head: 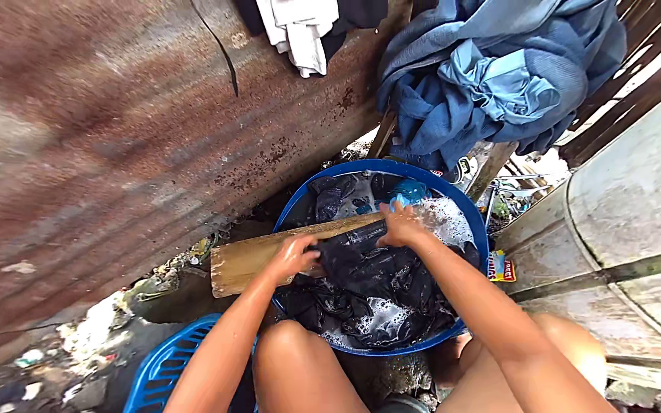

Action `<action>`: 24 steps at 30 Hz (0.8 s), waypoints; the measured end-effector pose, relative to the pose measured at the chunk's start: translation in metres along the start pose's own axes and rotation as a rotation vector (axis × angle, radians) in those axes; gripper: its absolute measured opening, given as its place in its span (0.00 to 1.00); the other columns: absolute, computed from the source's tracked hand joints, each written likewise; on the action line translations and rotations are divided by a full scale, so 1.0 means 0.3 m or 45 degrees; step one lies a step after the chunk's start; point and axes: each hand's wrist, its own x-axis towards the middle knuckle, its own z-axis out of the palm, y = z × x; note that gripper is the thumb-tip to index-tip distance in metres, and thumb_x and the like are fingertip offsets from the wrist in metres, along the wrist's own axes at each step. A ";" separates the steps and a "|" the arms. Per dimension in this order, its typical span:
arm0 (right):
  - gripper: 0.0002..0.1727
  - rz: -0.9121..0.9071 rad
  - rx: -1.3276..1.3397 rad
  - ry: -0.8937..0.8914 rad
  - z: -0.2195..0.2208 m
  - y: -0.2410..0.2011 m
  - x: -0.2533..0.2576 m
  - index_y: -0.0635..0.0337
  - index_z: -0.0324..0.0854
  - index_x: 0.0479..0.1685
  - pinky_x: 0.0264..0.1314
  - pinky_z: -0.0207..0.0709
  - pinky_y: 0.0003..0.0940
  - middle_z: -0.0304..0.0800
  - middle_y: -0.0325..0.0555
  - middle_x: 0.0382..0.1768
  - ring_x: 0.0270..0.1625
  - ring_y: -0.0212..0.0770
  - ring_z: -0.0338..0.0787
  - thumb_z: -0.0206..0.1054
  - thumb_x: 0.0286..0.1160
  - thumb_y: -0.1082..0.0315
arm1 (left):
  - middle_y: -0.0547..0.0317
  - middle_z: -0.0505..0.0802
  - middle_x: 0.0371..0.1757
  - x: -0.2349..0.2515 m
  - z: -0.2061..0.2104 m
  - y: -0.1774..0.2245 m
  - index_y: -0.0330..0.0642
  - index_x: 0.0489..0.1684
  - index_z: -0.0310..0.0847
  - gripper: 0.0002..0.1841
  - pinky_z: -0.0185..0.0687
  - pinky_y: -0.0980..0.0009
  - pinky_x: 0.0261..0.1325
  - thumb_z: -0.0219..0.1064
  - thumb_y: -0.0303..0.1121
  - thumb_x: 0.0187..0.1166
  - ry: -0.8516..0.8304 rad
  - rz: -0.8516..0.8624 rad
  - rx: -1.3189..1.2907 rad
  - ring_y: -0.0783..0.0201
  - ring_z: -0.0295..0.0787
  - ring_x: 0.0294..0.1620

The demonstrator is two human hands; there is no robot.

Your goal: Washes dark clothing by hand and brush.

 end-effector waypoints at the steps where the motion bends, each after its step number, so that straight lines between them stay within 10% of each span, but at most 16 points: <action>1: 0.63 -0.052 0.035 -0.124 0.000 -0.038 -0.027 0.52 0.55 0.95 0.71 0.66 0.82 0.57 0.74 0.87 0.82 0.81 0.65 0.90 0.53 0.53 | 0.32 0.90 0.57 0.019 -0.043 0.091 0.25 0.55 0.86 0.13 0.76 0.42 0.73 0.70 0.28 0.80 0.110 0.121 -0.008 0.38 0.87 0.64; 5: 0.42 -0.141 0.507 -0.060 -0.005 -0.035 -0.096 0.54 0.66 0.85 0.54 0.82 0.72 0.84 0.72 0.65 0.60 0.72 0.89 0.80 0.71 0.54 | 0.38 0.92 0.57 0.083 -0.147 0.436 0.28 0.53 0.87 0.11 0.81 0.54 0.68 0.68 0.26 0.80 0.501 0.491 -0.145 0.50 0.90 0.59; 7: 0.31 -0.017 0.849 -0.004 -0.113 -0.025 -0.161 0.57 0.68 0.84 0.60 0.83 0.69 0.80 0.66 0.72 0.67 0.67 0.86 0.70 0.83 0.62 | 0.36 0.87 0.64 0.116 -0.106 0.486 0.26 0.59 0.82 0.14 0.82 0.62 0.69 0.68 0.25 0.79 0.650 0.531 -0.419 0.53 0.87 0.63; 10: 0.29 -0.001 1.039 0.166 -0.285 -0.014 -0.260 0.56 0.63 0.88 0.56 0.87 0.57 0.75 0.60 0.78 0.67 0.58 0.86 0.57 0.87 0.75 | 0.34 0.58 0.92 0.087 0.006 0.463 0.35 0.94 0.41 0.56 0.70 0.47 0.82 0.82 0.34 0.66 0.509 0.213 -0.762 0.42 0.63 0.88; 13: 0.27 -0.160 1.144 0.349 -0.441 -0.040 -0.363 0.58 0.67 0.84 0.42 0.89 0.45 0.82 0.59 0.68 0.52 0.49 0.91 0.51 0.85 0.80 | 0.35 0.55 0.93 0.035 0.222 0.401 0.47 0.97 0.23 0.75 0.65 0.40 0.84 0.91 0.36 0.51 0.143 -0.102 -0.806 0.38 0.60 0.89; 16: 0.16 -0.354 1.276 0.488 -0.580 -0.159 -0.455 0.58 0.76 0.71 0.37 0.90 0.39 0.86 0.50 0.56 0.46 0.42 0.92 0.58 0.88 0.74 | 0.37 0.78 0.79 0.044 0.357 0.438 0.36 0.90 0.50 0.62 0.73 0.52 0.82 0.92 0.35 0.50 0.080 -0.083 -0.886 0.50 0.77 0.79; 19: 0.16 -0.527 1.306 0.597 -0.632 -0.299 -0.482 0.59 0.78 0.69 0.36 0.92 0.40 0.87 0.52 0.55 0.44 0.44 0.94 0.64 0.86 0.70 | 0.39 0.89 0.64 0.091 0.361 0.553 0.32 0.72 0.77 0.31 0.76 0.47 0.76 0.80 0.40 0.72 0.286 -0.104 -0.824 0.49 0.85 0.69; 24: 0.38 -0.780 0.898 0.242 -0.520 -0.306 -0.426 0.62 0.60 0.89 0.68 0.83 0.47 0.74 0.61 0.80 0.71 0.52 0.84 0.72 0.78 0.69 | 0.40 0.84 0.73 0.073 0.230 0.707 0.32 0.72 0.77 0.23 0.68 0.50 0.81 0.66 0.39 0.87 0.337 -0.286 -0.943 0.51 0.76 0.78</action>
